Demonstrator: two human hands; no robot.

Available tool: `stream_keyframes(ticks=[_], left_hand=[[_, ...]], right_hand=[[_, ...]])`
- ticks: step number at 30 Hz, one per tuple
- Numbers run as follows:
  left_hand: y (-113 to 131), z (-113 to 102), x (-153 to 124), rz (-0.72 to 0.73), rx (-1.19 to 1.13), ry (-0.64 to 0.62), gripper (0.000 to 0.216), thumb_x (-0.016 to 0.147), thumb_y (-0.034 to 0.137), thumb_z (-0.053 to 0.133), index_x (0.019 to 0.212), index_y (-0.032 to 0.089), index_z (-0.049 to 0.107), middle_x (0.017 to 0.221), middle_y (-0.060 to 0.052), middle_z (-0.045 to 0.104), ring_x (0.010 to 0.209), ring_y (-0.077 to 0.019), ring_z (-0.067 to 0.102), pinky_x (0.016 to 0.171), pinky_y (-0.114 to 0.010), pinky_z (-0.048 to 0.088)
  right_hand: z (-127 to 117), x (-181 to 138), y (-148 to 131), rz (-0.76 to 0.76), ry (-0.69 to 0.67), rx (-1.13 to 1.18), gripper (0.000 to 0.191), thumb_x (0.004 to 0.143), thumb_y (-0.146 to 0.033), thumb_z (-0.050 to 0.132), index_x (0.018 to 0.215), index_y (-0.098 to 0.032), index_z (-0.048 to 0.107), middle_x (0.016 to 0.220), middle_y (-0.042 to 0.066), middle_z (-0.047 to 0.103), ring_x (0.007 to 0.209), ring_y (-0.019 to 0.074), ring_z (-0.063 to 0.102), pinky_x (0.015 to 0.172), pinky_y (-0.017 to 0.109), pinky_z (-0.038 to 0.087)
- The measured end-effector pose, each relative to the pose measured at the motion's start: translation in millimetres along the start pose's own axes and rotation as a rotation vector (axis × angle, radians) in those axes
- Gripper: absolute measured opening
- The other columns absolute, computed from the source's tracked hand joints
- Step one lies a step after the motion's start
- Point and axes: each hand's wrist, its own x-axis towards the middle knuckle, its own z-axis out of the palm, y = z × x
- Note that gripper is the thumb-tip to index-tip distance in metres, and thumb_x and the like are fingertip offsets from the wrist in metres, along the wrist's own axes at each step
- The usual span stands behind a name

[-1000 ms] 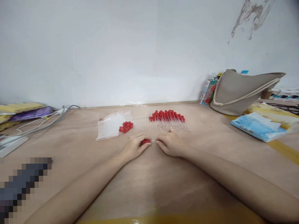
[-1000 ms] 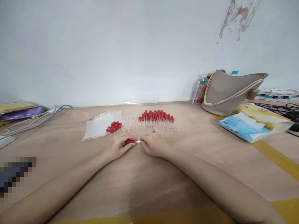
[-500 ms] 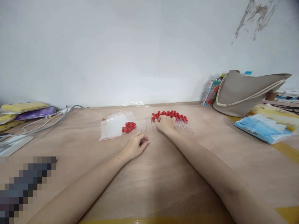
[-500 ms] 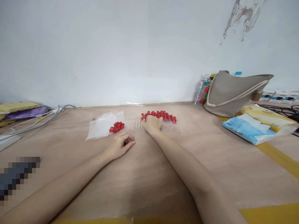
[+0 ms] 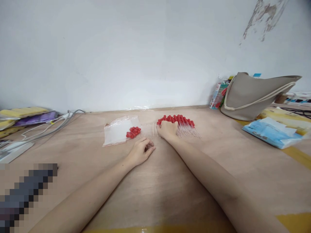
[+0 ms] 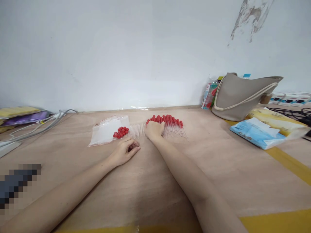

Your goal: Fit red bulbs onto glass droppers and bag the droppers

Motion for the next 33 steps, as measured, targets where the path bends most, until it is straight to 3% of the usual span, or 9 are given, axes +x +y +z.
stream_keyframes(ticks=[5,8,11,15,18,22,28,31,33], left_hand=[[-1,-1,0,-0.019,0.022,0.038,0.012,0.078,0.028,0.052,0.082,0.017,0.056,0.076,-0.002,0.054,0.066,-0.0121,0.051,0.062,-0.025,0.042],[-12,-12,5,-0.076,0.084,0.206,0.014,0.078,0.031,0.051,0.080,0.018,0.054,0.076,-0.002,0.055,0.072,-0.0148,0.052,0.065,-0.027,0.042],[-31,-33,9,-0.249,0.154,0.338,0.019,0.076,0.037,0.052,0.078,0.018,0.052,0.073,-0.002,0.054,0.067,-0.0147,0.051,0.061,-0.026,0.040],[-55,-58,10,-0.426,0.256,0.261,0.040,0.063,0.052,0.060,0.082,0.018,0.052,0.075,-0.002,0.054,0.064,-0.0155,0.051,0.056,-0.026,0.038],[-63,-63,8,-0.434,0.233,0.140,0.042,0.059,0.055,0.062,0.076,0.018,0.053,0.074,-0.001,0.057,0.063,-0.0153,0.052,0.054,-0.025,0.037],[-67,-60,7,-0.467,0.182,0.133,0.038,0.063,0.054,0.059,0.076,0.019,0.055,0.068,-0.001,0.059,0.062,-0.0153,0.055,0.054,-0.024,0.038],[-67,-58,9,-0.471,0.153,0.353,0.030,0.073,0.046,0.051,0.074,0.017,0.056,0.064,-0.001,0.059,0.060,-0.0140,0.055,0.055,-0.024,0.040],[-56,-55,10,-0.386,0.136,0.532,0.026,0.077,0.041,0.048,0.078,0.016,0.056,0.070,-0.002,0.059,0.061,-0.0127,0.054,0.058,-0.024,0.043],[-43,-49,10,-0.298,0.094,0.554,0.024,0.079,0.038,0.047,0.083,0.016,0.056,0.075,-0.003,0.060,0.064,-0.0123,0.055,0.060,-0.023,0.044]], right_hand=[[0,-3,-9,-0.046,0.001,-0.012,0.028,0.080,-0.033,0.040,0.085,-0.017,0.062,0.082,0.011,0.066,0.080,0.0220,0.059,0.080,0.039,0.020],[1,-2,-13,-0.050,-0.020,-0.031,0.024,0.078,-0.028,0.043,0.082,-0.014,0.063,0.081,0.013,0.066,0.077,0.0222,0.059,0.080,0.040,0.020],[0,-2,-13,-0.058,-0.044,-0.046,0.023,0.076,-0.027,0.046,0.080,-0.013,0.063,0.081,0.015,0.066,0.075,0.0230,0.059,0.080,0.041,0.020],[2,1,-14,-0.063,-0.077,-0.052,0.020,0.074,-0.023,0.047,0.078,-0.013,0.064,0.080,0.015,0.066,0.074,0.0231,0.059,0.082,0.043,0.018],[6,2,-17,-0.065,-0.087,-0.048,0.017,0.073,-0.018,0.047,0.074,-0.013,0.064,0.078,0.014,0.066,0.074,0.0220,0.060,0.084,0.042,0.018],[7,-2,-19,-0.058,-0.062,-0.026,0.017,0.074,-0.014,0.045,0.071,-0.011,0.062,0.074,0.013,0.066,0.072,0.0216,0.060,0.082,0.041,0.021],[-1,-25,3,-0.098,0.113,0.061,0.024,0.085,-0.022,0.033,0.092,-0.009,0.052,0.083,0.014,0.063,0.080,0.0227,0.057,0.080,0.039,0.026],[-2,-40,29,-0.215,0.174,0.252,0.021,0.087,-0.025,0.032,0.091,-0.013,0.050,0.081,0.008,0.063,0.075,0.0191,0.056,0.077,0.035,0.032],[-3,-53,48,-0.286,0.160,0.388,0.019,0.086,-0.026,0.034,0.090,-0.015,0.049,0.081,0.007,0.061,0.074,0.0179,0.056,0.069,0.030,0.037]])
